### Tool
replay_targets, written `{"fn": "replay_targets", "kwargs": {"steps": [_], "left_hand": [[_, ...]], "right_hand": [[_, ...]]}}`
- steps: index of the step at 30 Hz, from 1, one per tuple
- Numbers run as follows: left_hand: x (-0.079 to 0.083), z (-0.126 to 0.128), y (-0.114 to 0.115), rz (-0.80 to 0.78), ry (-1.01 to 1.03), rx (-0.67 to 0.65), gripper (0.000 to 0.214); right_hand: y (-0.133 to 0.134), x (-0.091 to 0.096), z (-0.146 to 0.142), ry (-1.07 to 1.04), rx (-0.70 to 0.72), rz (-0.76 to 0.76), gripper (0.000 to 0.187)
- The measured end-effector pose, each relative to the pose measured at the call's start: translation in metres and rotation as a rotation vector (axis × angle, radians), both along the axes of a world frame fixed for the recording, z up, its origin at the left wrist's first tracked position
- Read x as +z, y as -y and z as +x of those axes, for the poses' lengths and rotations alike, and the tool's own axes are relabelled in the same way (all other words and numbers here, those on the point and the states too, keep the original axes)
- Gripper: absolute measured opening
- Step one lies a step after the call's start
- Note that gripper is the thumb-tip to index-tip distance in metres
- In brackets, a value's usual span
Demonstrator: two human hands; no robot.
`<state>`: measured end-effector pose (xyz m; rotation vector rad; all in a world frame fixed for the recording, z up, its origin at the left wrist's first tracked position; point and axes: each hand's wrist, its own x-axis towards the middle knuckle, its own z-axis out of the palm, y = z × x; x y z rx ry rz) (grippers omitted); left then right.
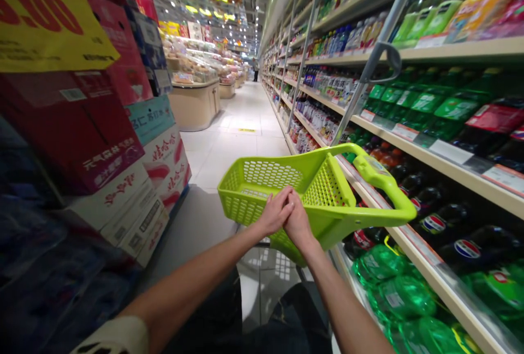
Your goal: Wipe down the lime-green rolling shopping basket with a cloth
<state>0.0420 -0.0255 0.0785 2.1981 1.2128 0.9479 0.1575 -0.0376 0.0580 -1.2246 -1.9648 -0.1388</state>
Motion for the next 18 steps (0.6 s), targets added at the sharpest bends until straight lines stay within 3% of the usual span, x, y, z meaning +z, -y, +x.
{"fn": "replay_targets", "kwargs": {"steps": [4, 10, 12, 14, 18], "left_hand": [[-0.002, 0.016, -0.006, -0.007, -0.063, -0.078, 0.051], [-0.021, 0.018, -0.01, 0.19, -0.198, -0.05, 0.026], [-0.028, 0.002, -0.013, 0.229, -0.183, -0.042, 0.027], [-0.037, -0.029, -0.02, 0.244, -0.18, 0.005, 0.029], [-0.055, -0.106, -0.037, 0.237, -0.161, 0.316, 0.034]], "right_hand": [[0.004, 0.012, 0.017, -0.006, -0.045, -0.015, 0.045], [0.012, 0.014, 0.044, 0.239, -0.237, 0.02, 0.054], [0.012, 0.01, 0.041, 0.317, -0.255, 0.025, 0.053], [0.012, 0.006, 0.039, 0.343, -0.268, 0.043, 0.054], [0.013, 0.002, 0.035, 0.337, -0.293, 0.084, 0.051]]}}
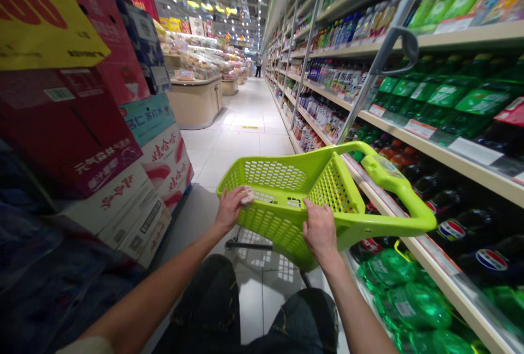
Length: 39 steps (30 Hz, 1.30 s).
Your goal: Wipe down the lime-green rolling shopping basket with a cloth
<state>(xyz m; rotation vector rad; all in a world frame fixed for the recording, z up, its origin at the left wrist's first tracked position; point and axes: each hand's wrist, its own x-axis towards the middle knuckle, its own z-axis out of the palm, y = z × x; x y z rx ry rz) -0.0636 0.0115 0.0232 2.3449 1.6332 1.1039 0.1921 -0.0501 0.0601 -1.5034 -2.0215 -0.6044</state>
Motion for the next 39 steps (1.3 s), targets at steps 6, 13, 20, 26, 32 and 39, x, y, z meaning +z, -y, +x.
{"fn": "replay_targets", "kwargs": {"steps": [6, 13, 20, 26, 32, 39], "left_hand": [[-0.009, 0.019, -0.001, 0.082, 0.032, -0.078, 0.034], [-0.005, 0.011, -0.005, 0.097, -0.006, -0.221, 0.032], [-0.012, -0.029, -0.01, 0.053, 0.035, 0.088, 0.036], [-0.002, 0.036, 0.012, 0.059, -0.004, -0.135, 0.04], [-0.006, 0.032, 0.003, 0.158, 0.093, -0.121, 0.032], [-0.023, -0.04, -0.024, 0.291, 0.185, 0.096, 0.037]], "right_hand": [[-0.001, 0.0, -0.019, -0.011, -0.081, -0.009, 0.04], [-0.001, 0.0, -0.015, 0.073, -0.046, -0.023, 0.036], [-0.004, -0.007, -0.025, -0.03, -0.087, -0.021, 0.03], [-0.005, -0.011, -0.028, -0.02, -0.092, -0.002, 0.029], [-0.006, -0.009, -0.028, 0.029, -0.142, 0.009, 0.028], [-0.004, -0.007, -0.034, -0.002, -0.143, -0.007, 0.028]]}}
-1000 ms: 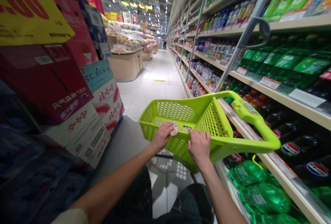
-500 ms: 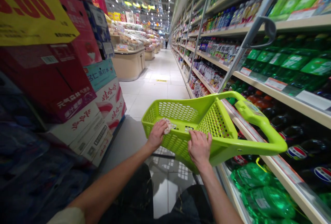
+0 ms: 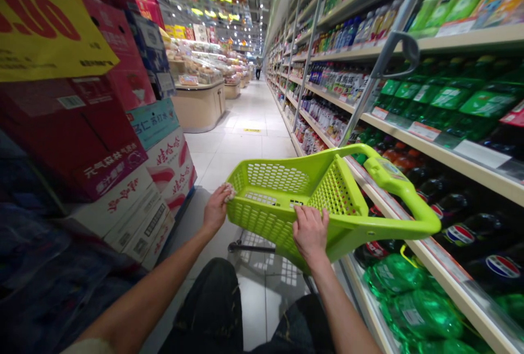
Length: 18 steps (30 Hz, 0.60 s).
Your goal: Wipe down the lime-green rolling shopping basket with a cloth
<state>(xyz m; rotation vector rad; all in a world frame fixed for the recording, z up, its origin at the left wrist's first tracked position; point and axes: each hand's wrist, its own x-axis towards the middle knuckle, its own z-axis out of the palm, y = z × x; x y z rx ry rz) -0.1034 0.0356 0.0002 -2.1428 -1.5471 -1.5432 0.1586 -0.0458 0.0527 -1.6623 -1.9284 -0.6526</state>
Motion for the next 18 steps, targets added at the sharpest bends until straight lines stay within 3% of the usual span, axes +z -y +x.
{"fn": "replay_targets", "kwargs": {"steps": [2, 6, 8, 11, 14, 16, 18], "left_hand": [[0.0, 0.01, 0.002, 0.016, -0.023, -0.039, 0.038], [0.006, 0.058, 0.014, 0.085, -0.164, -0.285, 0.038], [0.008, 0.061, 0.015, 0.093, -0.207, -0.347, 0.036], [0.004, 0.027, 0.007, 0.063, -0.16, -0.254, 0.031], [-0.002, -0.007, -0.001, 0.029, -0.071, -0.016, 0.027], [-0.003, -0.003, 0.0, 0.035, -0.081, -0.017, 0.03], [-0.001, 0.022, 0.006, 0.064, -0.13, -0.136, 0.033]], "right_hand": [[-0.001, 0.0, -0.002, -0.019, -0.021, 0.009, 0.026], [0.0, 0.0, -0.001, -0.023, -0.015, -0.001, 0.027], [0.001, 0.0, 0.001, -0.012, -0.002, -0.003, 0.028], [0.001, 0.0, 0.001, -0.007, -0.003, -0.003, 0.029], [0.0, -0.001, -0.003, -0.031, -0.029, 0.006, 0.027], [-0.001, -0.001, -0.007, -0.049, -0.044, 0.015, 0.026], [-0.002, -0.001, -0.009, -0.054, -0.041, 0.021, 0.026]]}}
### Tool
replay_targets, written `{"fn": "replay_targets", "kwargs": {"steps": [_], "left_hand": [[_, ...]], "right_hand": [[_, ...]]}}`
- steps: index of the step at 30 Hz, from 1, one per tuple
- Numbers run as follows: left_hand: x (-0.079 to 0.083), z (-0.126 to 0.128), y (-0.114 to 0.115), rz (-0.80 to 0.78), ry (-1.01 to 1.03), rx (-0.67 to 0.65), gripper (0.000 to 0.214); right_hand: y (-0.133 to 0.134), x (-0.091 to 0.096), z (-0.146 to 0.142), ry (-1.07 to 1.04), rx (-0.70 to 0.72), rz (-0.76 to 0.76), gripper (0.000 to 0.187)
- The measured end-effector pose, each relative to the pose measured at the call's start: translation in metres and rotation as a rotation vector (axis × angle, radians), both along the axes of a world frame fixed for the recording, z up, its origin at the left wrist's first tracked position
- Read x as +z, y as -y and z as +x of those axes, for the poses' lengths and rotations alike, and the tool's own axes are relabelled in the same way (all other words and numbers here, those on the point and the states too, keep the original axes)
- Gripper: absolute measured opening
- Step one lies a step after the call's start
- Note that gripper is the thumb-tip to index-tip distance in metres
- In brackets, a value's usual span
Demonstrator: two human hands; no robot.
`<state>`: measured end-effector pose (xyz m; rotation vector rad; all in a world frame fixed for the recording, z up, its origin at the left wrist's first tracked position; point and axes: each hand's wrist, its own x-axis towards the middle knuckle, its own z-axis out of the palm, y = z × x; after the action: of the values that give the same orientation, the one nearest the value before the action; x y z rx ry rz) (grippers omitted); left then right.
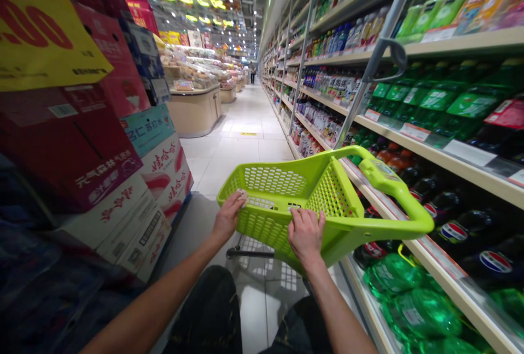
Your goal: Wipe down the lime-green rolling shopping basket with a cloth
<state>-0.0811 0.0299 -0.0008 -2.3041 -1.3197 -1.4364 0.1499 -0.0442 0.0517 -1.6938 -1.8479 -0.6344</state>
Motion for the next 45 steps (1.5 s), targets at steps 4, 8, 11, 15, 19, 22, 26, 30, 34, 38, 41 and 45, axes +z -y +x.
{"fn": "replay_targets", "kwargs": {"steps": [4, 8, 11, 15, 19, 22, 26, 30, 34, 38, 41, 45], "left_hand": [[0.006, 0.036, 0.008, 0.039, -0.107, -0.202, 0.034], [0.001, -0.011, -0.004, 0.003, -0.019, -0.011, 0.028], [-0.005, -0.04, -0.013, -0.039, 0.064, 0.165, 0.027], [-0.001, -0.002, -0.008, -0.022, 0.039, 0.055, 0.037], [0.004, 0.034, -0.002, -0.001, -0.066, -0.135, 0.039], [-0.001, 0.015, -0.01, -0.006, -0.017, -0.083, 0.037], [-0.009, -0.001, -0.017, -0.003, 0.179, 0.157, 0.04], [-0.003, 0.048, -0.005, 0.014, 0.074, -0.048, 0.042], [0.001, 0.055, -0.002, 0.017, -0.031, -0.167, 0.041], [-0.007, -0.013, -0.017, 0.025, 0.089, 0.064, 0.033], [-0.009, -0.03, -0.02, 0.005, 0.122, 0.136, 0.033], [-0.003, 0.025, -0.004, 0.003, 0.05, -0.034, 0.043]], "right_hand": [[0.0, 0.0, 0.004, 0.015, 0.036, 0.001, 0.028], [-0.001, -0.002, 0.007, 0.018, 0.05, 0.006, 0.03], [-0.003, -0.004, 0.004, 0.008, 0.029, 0.001, 0.032], [-0.008, -0.004, 0.0, 0.018, 0.011, -0.031, 0.036], [-0.011, -0.001, 0.002, 0.041, 0.007, -0.061, 0.04], [-0.011, 0.001, 0.003, 0.057, 0.003, -0.085, 0.043], [-0.01, 0.002, -0.001, 0.072, -0.005, -0.111, 0.048], [-0.011, 0.003, -0.005, 0.084, -0.033, -0.144, 0.051], [-0.01, 0.002, -0.003, 0.081, -0.016, -0.158, 0.051], [-0.007, 0.0, -0.002, 0.063, -0.007, -0.147, 0.052], [-0.007, -0.001, -0.006, 0.055, -0.016, -0.129, 0.052], [-0.007, -0.001, -0.009, 0.06, -0.009, -0.126, 0.053]]}}
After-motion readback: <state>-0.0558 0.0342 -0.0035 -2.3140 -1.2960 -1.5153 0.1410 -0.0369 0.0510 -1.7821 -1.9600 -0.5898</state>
